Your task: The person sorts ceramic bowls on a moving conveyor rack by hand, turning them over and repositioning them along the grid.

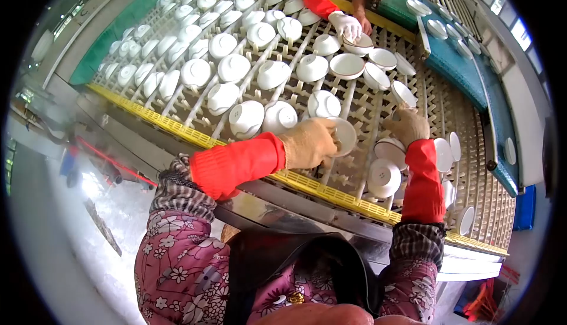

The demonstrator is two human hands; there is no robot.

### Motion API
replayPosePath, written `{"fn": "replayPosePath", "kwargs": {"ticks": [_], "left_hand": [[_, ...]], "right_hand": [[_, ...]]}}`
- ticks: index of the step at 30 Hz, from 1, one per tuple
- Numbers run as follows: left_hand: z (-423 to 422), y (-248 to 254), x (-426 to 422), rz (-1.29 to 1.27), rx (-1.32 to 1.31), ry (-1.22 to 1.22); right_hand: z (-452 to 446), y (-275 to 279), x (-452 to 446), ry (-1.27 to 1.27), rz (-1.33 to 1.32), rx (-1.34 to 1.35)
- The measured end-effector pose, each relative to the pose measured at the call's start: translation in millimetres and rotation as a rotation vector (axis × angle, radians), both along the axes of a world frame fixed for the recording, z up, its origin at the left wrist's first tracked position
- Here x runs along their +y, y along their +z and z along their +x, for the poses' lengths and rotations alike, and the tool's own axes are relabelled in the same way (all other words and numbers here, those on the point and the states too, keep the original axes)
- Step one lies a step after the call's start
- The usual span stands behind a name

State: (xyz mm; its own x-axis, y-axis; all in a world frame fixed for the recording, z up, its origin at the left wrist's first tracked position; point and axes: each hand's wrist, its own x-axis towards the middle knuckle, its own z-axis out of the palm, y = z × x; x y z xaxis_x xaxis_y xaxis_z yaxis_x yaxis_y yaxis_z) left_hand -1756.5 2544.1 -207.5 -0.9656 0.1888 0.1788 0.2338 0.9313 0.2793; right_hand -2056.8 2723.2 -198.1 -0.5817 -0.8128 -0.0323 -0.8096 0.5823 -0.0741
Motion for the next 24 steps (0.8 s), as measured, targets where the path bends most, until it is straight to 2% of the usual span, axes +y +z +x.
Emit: {"fn": "replayPosePath", "kwargs": {"ticks": [1,2,3,4,5,6,7,8,9,10,11,12,14,16,17,19,21,22,23,24], "left_hand": [[0,12,3,0.100,-0.086,0.139],[0,20,4,0.205,-0.171,0.277],[-5,-10,-12,0.299,0.244,0.198],[-8,-11,-34,-0.068,0.444,0.052],[-4,19,-45,-0.178,0.526,0.068],[-9,-1,-75,-0.134,0.589,0.194],[-5,16,-80,0.554,0.282,0.382],[-1,33,-85,1.286,0.212,0.673],[2,37,-94,1.021,0.315,0.790],[6,41,-103,0.752,0.219,0.904],[7,36,-103,0.337,0.121,1.006],[6,30,-101,-0.081,0.025,1.078],[7,23,-92,-0.378,-0.144,1.006],[-5,28,-87,-0.256,-0.155,0.997],[-10,25,-82,-0.279,0.015,0.915],[-15,18,-67,-0.321,0.351,0.733],[-21,21,-42,-0.241,0.364,0.639],[-21,22,-33,-0.199,0.371,0.595],[-22,20,-31,-0.182,0.345,0.546],[-26,19,-32,-0.168,0.341,0.541]], "right_hand": [[-4,-3,0,0.011,0.053,0.014],[-13,-23,5,0.074,-0.073,0.103],[-13,-21,7,0.118,-0.038,0.150],[-10,-19,6,0.157,-0.005,0.194],[-11,-18,3,0.152,0.053,0.211],[-12,-19,-2,0.147,0.115,0.221],[-13,-20,-6,0.141,0.178,0.229],[-13,-20,-5,0.080,0.138,0.141],[-13,-18,-6,0.022,0.097,0.055],[-11,-17,-7,-0.036,0.055,-0.027],[1,-5,-3,-0.127,-0.006,-0.083],[-13,-14,5,0.024,-0.024,0.027],[-38,-28,19,0.331,-0.056,0.242],[-36,-37,29,0.224,-0.597,-0.080],[-37,-45,27,0.222,-0.848,-0.217],[-19,-38,4,0.176,-0.971,-0.224],[-3,-13,-5,0.261,-0.878,-0.016],[0,1,1,0.209,-0.614,-0.063],[-8,-14,4,0.324,-0.726,0.086],[-7,-19,9,0.317,-0.791,-0.028]]}}
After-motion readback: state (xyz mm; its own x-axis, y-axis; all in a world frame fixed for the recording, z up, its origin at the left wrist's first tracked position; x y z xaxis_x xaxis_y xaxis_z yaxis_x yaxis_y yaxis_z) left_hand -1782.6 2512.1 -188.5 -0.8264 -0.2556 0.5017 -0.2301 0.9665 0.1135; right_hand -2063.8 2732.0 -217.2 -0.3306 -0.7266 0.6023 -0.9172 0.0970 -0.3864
